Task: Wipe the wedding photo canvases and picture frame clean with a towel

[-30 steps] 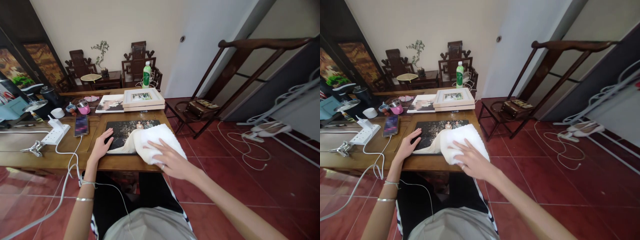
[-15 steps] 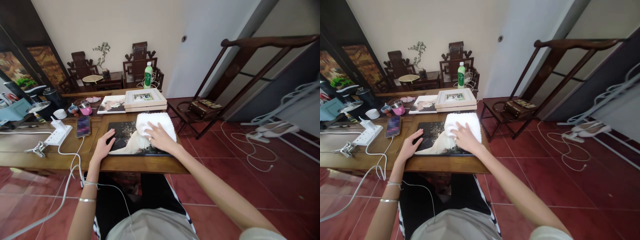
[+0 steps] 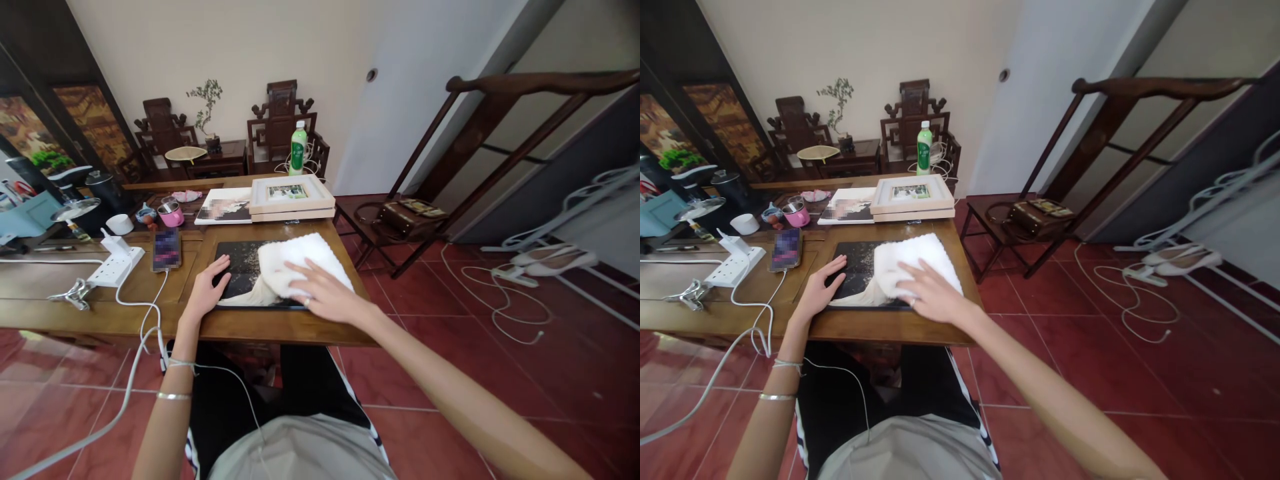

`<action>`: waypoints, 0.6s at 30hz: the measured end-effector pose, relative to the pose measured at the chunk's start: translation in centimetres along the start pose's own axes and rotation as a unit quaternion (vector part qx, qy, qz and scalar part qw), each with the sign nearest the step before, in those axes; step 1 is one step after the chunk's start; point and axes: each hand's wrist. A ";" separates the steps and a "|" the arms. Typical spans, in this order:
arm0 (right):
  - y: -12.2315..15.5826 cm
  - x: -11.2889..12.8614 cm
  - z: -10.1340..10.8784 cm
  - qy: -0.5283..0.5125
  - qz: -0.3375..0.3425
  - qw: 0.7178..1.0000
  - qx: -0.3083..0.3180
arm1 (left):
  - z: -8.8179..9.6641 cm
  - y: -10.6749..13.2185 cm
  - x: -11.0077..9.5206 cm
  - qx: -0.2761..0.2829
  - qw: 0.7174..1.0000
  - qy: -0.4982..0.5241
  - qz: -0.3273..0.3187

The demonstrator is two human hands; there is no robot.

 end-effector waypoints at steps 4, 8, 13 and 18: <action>-3.9 -4.0 -1.3 0.057 -0.079 0.995 -0.022 | 0.0 0.1 0.1 -0.002 1.000 0.004 -0.002; -5.5 -3.2 -2.3 0.093 -0.152 0.983 -0.038 | -0.1 0.1 0.1 -0.005 1.000 0.008 -0.001; -2.2 3.8 -2.2 0.038 -0.080 0.996 -0.025 | -0.2 0.1 0.2 -0.005 1.000 0.004 0.000; 1.2 8.9 -1.3 -0.028 -0.017 0.999 0.009 | -0.3 0.0 0.3 -0.004 1.000 -0.002 -0.004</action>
Point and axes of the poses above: each hand's wrist, its own y-axis away from the middle knuckle, its own z-axis out of the back of the hand, x = y × z, and after that the axes turned 9 degrees about -x, right-handed
